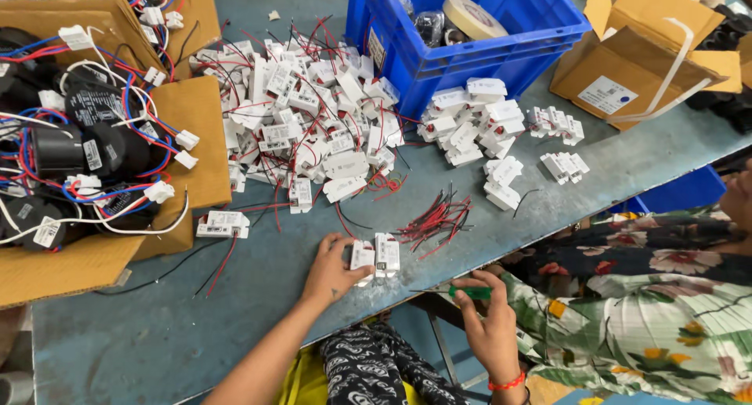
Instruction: The person uses a screwdriver to connect red and black wires to small white electronic modules on a workbench. They repeatedly pick up modules, insert wires into terminals, tighten screws, and place the finished units aside. A coworker performs similar work nearby.
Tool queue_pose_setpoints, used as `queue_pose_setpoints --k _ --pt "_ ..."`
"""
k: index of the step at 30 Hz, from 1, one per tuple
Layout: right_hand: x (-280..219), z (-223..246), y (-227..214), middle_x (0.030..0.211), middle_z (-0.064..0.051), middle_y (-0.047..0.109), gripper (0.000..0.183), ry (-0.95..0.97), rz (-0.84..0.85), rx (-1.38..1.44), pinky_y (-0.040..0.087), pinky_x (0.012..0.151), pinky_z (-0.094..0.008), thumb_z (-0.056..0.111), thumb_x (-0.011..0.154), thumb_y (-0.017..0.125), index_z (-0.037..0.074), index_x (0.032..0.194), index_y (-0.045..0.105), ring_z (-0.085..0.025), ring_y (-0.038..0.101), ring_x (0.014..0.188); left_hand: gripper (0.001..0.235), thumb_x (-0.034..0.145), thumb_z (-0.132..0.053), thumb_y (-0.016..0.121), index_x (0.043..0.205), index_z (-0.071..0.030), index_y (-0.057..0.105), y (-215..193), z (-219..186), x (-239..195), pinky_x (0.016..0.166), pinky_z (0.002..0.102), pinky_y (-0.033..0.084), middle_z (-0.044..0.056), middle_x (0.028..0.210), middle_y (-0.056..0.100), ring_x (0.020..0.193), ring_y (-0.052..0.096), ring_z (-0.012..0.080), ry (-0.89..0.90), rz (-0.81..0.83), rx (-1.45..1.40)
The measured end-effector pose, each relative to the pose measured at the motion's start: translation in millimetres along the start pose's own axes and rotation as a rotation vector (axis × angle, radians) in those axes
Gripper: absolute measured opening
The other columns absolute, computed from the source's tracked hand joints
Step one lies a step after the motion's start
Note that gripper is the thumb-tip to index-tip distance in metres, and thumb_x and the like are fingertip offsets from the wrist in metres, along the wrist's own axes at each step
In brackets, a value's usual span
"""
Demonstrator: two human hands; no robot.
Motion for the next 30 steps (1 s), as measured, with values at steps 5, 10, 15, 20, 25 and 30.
queue_pose_setpoints --k 5,10,15,20,25,30 --pt "-19 -3 -1 0.106 -0.009 0.078 0.042 0.061 -0.020 0.023 0.062 0.072 -0.031 0.006 0.092 0.067 0.004 0.129 0.046 -0.020 0.079 0.086 0.071 0.072 -0.021 0.084 0.137 -0.011 0.057 14 -2 -2 0.077 0.035 0.059 0.010 0.143 0.051 0.077 0.072 0.0255 0.024 -0.058 -0.061" --pt "-27 0 -1 0.107 -0.009 0.078 0.042 0.027 -0.035 -0.065 0.061 0.073 -0.031 0.006 0.092 0.067 0.004 0.128 0.046 -0.020 0.079 0.088 0.063 0.083 -0.029 0.078 0.139 -0.010 0.057 23 -9 -9 0.086 0.039 0.056 0.012 0.144 0.054 0.095 0.068 0.0291 0.108 -0.123 -0.014" --pt "-26 4 -5 0.107 -0.009 0.078 0.043 0.005 -0.067 -0.084 0.060 0.074 -0.031 0.006 0.092 0.067 0.004 0.129 0.046 -0.020 0.078 0.088 0.086 0.065 -0.047 0.086 0.135 -0.008 0.054 14 -36 -12 0.098 0.052 0.041 0.017 0.142 0.047 0.126 0.045 0.0389 0.518 -0.077 0.483" --pt "-30 6 -9 0.107 -0.008 0.078 0.041 0.045 -0.094 -0.057 0.061 0.072 -0.031 0.006 0.092 0.067 0.004 0.128 0.047 -0.019 0.079 0.087 0.075 0.074 -0.044 0.082 0.139 -0.015 0.057 17 -54 2 0.098 0.049 0.041 0.011 0.146 0.049 0.127 0.046 0.0314 0.667 0.020 0.596" --pt "-39 5 -6 0.109 -0.009 0.078 0.041 0.114 -0.106 -0.037 0.061 0.073 -0.031 0.005 0.091 0.067 0.004 0.127 0.048 -0.020 0.079 0.089 0.071 0.078 -0.049 0.079 0.134 -0.010 0.060 22 -55 -8 0.092 0.049 0.041 0.010 0.139 0.052 0.121 0.049 0.0317 0.585 -0.029 0.602" --pt "-46 5 -9 0.110 -0.009 0.076 0.041 0.114 -0.132 -0.016 0.063 0.072 -0.030 0.005 0.091 0.067 0.003 0.128 0.047 -0.019 0.078 0.088 0.052 0.082 -0.044 0.073 0.117 -0.006 0.068 36 -68 25 0.090 0.048 0.045 0.011 0.126 0.063 0.116 0.056 0.0317 0.744 -0.120 0.552"
Point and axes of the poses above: each hand's wrist, its own x-axis towards the middle knuckle, its own y-axis out of the palm, z = x × y, the point moved 1 cm from there along x, towards the middle knuckle
